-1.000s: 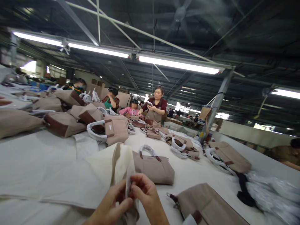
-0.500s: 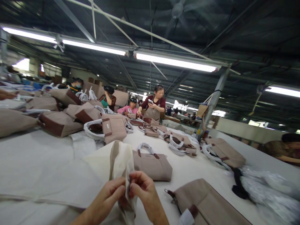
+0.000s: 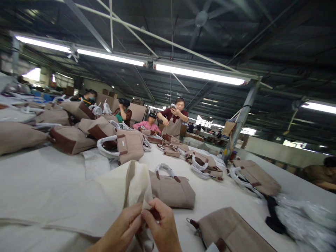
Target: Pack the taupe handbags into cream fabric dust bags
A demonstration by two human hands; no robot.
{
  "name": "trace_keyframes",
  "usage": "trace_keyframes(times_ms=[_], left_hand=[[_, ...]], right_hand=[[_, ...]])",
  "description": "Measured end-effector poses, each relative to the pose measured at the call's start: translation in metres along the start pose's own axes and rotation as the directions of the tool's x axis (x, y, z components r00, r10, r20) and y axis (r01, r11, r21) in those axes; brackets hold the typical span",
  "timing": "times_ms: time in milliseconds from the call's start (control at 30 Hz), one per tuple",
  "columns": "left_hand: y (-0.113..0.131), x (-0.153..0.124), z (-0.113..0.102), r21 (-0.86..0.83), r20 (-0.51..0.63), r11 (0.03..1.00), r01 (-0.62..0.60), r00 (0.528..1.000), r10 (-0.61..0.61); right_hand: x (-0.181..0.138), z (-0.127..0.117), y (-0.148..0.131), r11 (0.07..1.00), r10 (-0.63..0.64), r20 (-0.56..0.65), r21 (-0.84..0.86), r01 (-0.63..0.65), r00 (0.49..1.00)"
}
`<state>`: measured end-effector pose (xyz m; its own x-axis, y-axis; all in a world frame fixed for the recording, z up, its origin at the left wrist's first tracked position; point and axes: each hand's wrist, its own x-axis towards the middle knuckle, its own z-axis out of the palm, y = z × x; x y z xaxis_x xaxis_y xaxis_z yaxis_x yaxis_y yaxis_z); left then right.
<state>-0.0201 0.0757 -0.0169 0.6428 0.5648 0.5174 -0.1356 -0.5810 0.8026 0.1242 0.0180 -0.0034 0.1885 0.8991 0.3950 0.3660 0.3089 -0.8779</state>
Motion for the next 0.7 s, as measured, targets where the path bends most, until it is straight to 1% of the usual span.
trace_keyframes(times_ms=[33, 100, 133, 167, 267, 367, 467, 533, 633, 700], left_hand=[[-0.006, -0.002, 0.001, 0.021, -0.065, 0.999, -0.033, 0.997, 0.034], [-0.018, -0.006, 0.003, 0.06, -0.195, 0.995, -0.078, 0.977, 0.088], [-0.023, -0.007, 0.004, 0.069, -0.234, 0.994, -0.085, 0.967, 0.099], [-0.027, -0.008, 0.004, 0.068, -0.242, 0.994, -0.084, 0.965, 0.098], [-0.027, -0.006, 0.004, 0.003, -0.17, 0.999, -0.037, 0.985, 0.037], [-0.016, 0.0, 0.002, -0.118, -0.086, 0.992, 0.04, 0.995, -0.05], [-0.006, 0.004, 0.002, -0.265, -0.014, 0.959, 0.101, 0.994, -0.109], [-0.002, 0.006, 0.001, -0.345, 0.034, 0.93, 0.126, 0.992, -0.121], [0.005, 0.007, -0.002, -0.41, 0.111, 0.897, 0.166, 0.985, -0.131], [0.01, 0.009, -0.006, -0.425, 0.171, 0.878, 0.219, 0.972, -0.16]], right_hand=[[0.001, 0.0, 0.001, 1.0, 0.019, -0.009, 0.019, -0.019, 1.0], [0.002, 0.001, 0.004, 0.997, 0.045, -0.02, 0.064, -0.043, 0.999], [0.002, 0.001, 0.004, 0.995, 0.04, -0.018, 0.091, -0.038, 0.999], [0.002, 0.002, 0.005, 0.992, 0.026, -0.008, 0.121, -0.025, 1.0], [0.002, 0.002, 0.005, 0.982, -0.027, 0.007, 0.189, 0.025, 1.0], [0.001, 0.002, 0.006, 0.972, -0.012, -0.035, 0.233, 0.02, 0.999], [0.0, 0.002, 0.006, 0.964, 0.017, -0.043, 0.267, -0.005, 0.999], [0.0, 0.001, 0.005, 0.96, 0.034, -0.042, 0.279, -0.021, 0.999], [0.0, 0.0, 0.001, 0.951, 0.058, -0.037, 0.305, -0.044, 0.998], [0.001, -0.002, -0.001, 0.944, 0.068, -0.026, 0.325, -0.056, 0.997]])
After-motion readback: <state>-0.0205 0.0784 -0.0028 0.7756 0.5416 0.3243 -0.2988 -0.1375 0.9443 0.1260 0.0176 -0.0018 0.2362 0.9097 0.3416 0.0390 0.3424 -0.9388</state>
